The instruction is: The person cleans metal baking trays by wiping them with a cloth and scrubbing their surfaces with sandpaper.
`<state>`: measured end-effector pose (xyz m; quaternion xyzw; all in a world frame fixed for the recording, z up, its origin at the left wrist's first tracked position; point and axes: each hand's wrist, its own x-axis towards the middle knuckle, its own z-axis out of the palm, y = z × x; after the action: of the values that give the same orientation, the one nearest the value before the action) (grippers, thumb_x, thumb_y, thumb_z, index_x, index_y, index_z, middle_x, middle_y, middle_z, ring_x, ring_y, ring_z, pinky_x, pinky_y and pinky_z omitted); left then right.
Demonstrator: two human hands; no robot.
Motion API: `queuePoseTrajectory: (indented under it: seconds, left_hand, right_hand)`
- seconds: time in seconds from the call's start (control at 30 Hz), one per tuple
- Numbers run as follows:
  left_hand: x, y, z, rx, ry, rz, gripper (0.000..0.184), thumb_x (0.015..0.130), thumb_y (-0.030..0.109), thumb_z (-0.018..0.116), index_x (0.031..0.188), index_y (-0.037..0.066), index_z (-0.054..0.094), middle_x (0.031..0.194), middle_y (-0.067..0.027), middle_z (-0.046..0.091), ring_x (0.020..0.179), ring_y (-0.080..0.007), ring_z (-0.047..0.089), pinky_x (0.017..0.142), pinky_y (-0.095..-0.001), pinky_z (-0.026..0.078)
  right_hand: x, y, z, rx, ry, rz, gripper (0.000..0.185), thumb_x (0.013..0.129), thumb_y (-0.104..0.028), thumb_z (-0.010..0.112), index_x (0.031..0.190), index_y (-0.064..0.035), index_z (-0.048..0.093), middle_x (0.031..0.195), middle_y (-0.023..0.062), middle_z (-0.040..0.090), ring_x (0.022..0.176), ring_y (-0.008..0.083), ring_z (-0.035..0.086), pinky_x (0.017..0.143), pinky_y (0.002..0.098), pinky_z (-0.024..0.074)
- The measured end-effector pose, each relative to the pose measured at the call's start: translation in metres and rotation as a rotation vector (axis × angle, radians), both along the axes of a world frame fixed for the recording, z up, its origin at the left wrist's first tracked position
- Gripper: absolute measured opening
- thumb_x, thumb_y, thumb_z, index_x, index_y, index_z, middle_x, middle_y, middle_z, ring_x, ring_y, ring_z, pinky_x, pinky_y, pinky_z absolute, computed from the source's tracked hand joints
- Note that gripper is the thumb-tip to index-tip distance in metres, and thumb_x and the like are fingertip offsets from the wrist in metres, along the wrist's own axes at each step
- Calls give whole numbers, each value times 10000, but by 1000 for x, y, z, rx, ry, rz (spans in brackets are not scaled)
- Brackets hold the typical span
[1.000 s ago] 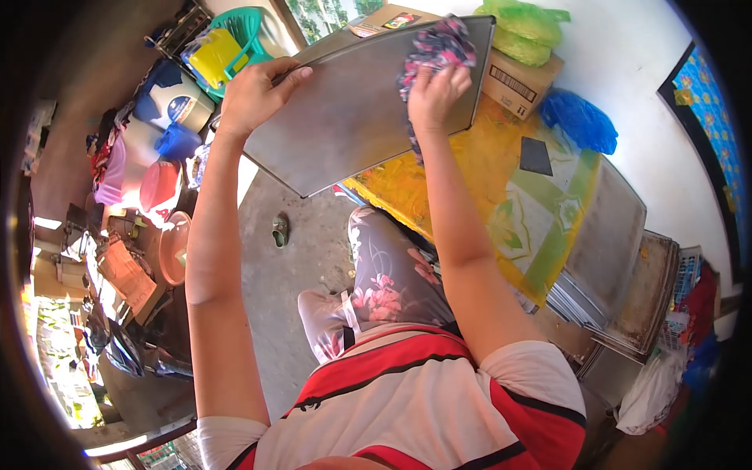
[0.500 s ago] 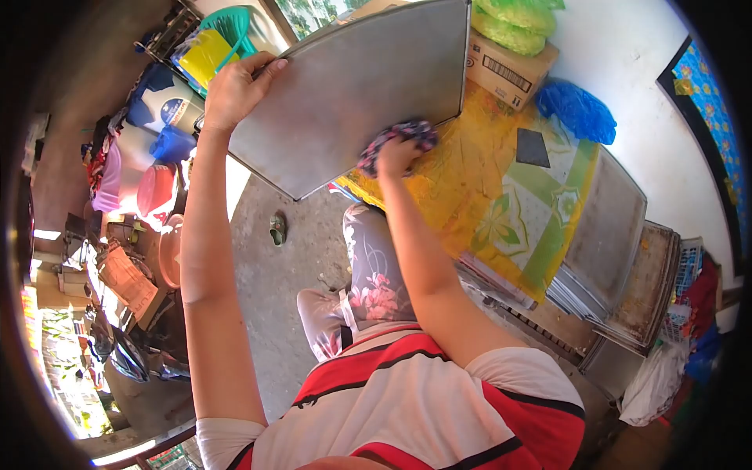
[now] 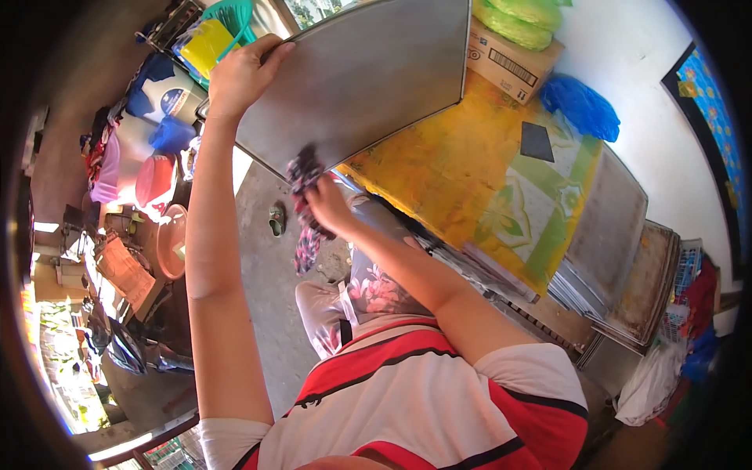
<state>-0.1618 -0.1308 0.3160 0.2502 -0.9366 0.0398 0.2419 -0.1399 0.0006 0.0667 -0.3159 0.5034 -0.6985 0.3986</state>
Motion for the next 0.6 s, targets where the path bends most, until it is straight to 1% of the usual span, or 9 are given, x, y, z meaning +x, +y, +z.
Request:
queuePoseTrajectory:
  seconds: [0.03,0.1,0.13,0.27,0.33,0.4,0.47,0.53,0.6]
  left_hand:
    - [0,0,-1,-2,6,1,403,902,575,540,1050,242,712,816,-84,712,807,-309,682,693,-416,528]
    - [-1,1,-1,-15,9,3,421,894,589,546,1044,228,705,787,-92,705,787,-312,680,683,-418,525]
    - [-2,3,0,-27,5,5,425,889,595,548,1035,228,704,782,-95,704,780,-313,680,678,-422,527]
    - [-5,3,1,-81,-54,47,436,875,626,530,1034,257,698,789,-75,715,796,-279,693,676,-411,536]
    - [-6,7,1,-87,-70,59,441,872,630,533,1033,254,698,779,-82,713,787,-286,693,668,-411,535]
    - [-9,3,4,-96,-58,69,448,866,631,545,1013,237,697,755,-88,703,773,-299,689,662,-417,531]
    - [-11,-5,0,-93,-36,75,462,857,632,564,974,206,697,716,-92,686,751,-320,681,656,-428,526]
    - [-13,-7,-1,-102,-43,73,455,861,641,545,992,234,700,737,-88,698,751,-307,688,643,-419,529]
    - [-13,-5,-2,-110,-48,62,452,863,647,537,989,245,700,740,-84,702,746,-299,690,630,-414,528]
  right_hand:
    - [-17,15,24,-1,124,-194,213,914,-3,412,1092,-30,526,793,75,659,616,156,640,536,327,520]
    - [-72,17,7,-126,409,-631,285,941,-41,470,1223,2,489,1083,126,611,965,219,615,861,330,490]
    - [-95,35,37,-141,93,-609,373,945,-92,510,1299,14,460,1211,157,545,1100,254,533,990,364,395]
    - [-232,23,18,-190,104,-969,509,899,-165,577,1319,52,387,1264,212,448,1165,333,457,1023,428,337]
    - [-225,3,23,172,270,-1135,563,877,-204,571,1298,97,349,1281,253,401,1175,389,417,1028,457,319]
    - [-168,-22,34,192,289,-1047,638,901,-326,513,1297,138,323,1307,347,366,1222,468,354,1057,552,248]
    - [-87,-60,-5,276,841,-1001,683,935,-406,507,1290,159,356,1396,420,273,1288,568,274,1073,624,221]
    - [-35,-51,-7,88,1013,-639,436,812,-250,661,1151,10,568,1287,303,432,1138,500,397,982,602,336]
    - [-34,-52,-13,-10,1062,-688,386,771,-166,660,1128,-38,587,1248,247,464,1082,452,420,948,578,363]
